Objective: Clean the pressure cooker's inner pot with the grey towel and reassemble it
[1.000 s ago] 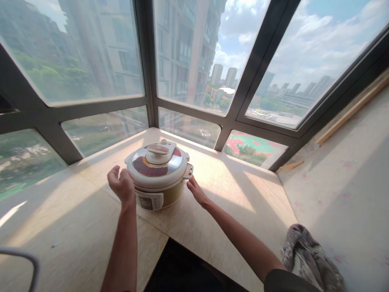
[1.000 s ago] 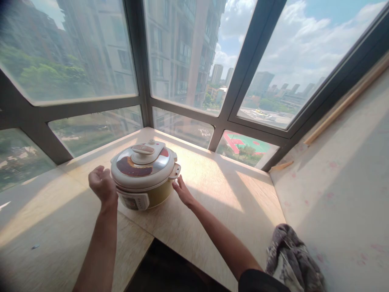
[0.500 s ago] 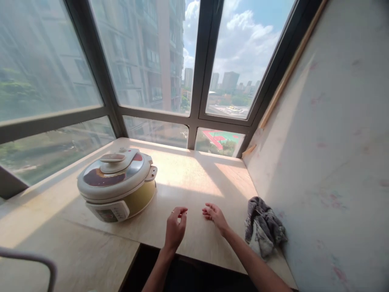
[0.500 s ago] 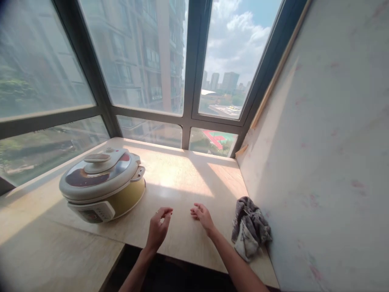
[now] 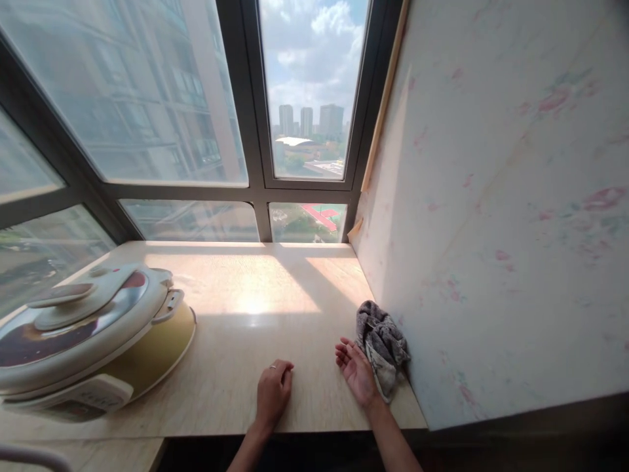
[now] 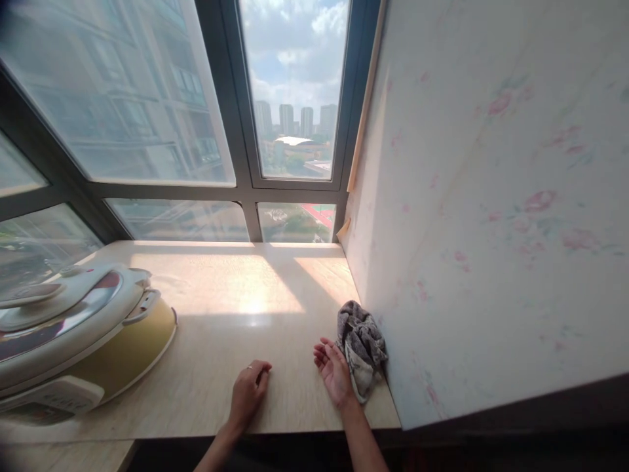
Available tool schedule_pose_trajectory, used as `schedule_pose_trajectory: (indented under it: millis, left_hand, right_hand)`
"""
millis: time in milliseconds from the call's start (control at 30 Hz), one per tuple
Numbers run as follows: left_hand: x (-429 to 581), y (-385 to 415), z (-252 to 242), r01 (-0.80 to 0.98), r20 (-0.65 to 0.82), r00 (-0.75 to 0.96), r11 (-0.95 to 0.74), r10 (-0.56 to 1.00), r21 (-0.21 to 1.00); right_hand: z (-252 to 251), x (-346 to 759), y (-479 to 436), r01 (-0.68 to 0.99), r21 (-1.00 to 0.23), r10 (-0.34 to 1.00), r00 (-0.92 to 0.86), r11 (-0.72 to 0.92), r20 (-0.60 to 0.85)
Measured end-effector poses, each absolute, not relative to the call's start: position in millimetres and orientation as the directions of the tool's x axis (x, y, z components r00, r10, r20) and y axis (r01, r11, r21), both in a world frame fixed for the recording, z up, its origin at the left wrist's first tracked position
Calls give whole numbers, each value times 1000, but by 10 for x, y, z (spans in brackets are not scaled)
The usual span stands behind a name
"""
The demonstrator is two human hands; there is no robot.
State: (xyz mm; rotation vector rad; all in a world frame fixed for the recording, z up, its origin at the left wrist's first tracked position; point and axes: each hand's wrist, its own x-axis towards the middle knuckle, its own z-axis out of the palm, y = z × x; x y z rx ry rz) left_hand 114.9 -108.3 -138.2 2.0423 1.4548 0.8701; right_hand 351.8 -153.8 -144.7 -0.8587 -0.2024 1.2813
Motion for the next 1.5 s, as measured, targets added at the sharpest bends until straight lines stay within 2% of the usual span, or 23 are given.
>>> schedule_pose_trajectory:
  millis: [300,900,1200,1500]
  left_hand:
    - [1121,-1071,-1422,594,205,202,-286,958,752]
    - [1090,-1110,-1440,542,211,221,-300,952,785]
    - [1096,-1137,-1432,536,194,220,-285,956,795]
    - [1100,-1147,-1453,540,189,226,-284,956,792]
  right_hand:
    - [-1419,3556,-1488,-786,-617,907,240,-28,-346]
    - [-1426,3577,-1492,-807,-590,892,236,-40,-385]
    - [-1454,3602,-1493,-787,-613,884,235,-70,-403]
    - [-1449,3547,-1511,-799,-600,862,278,-37,-423]
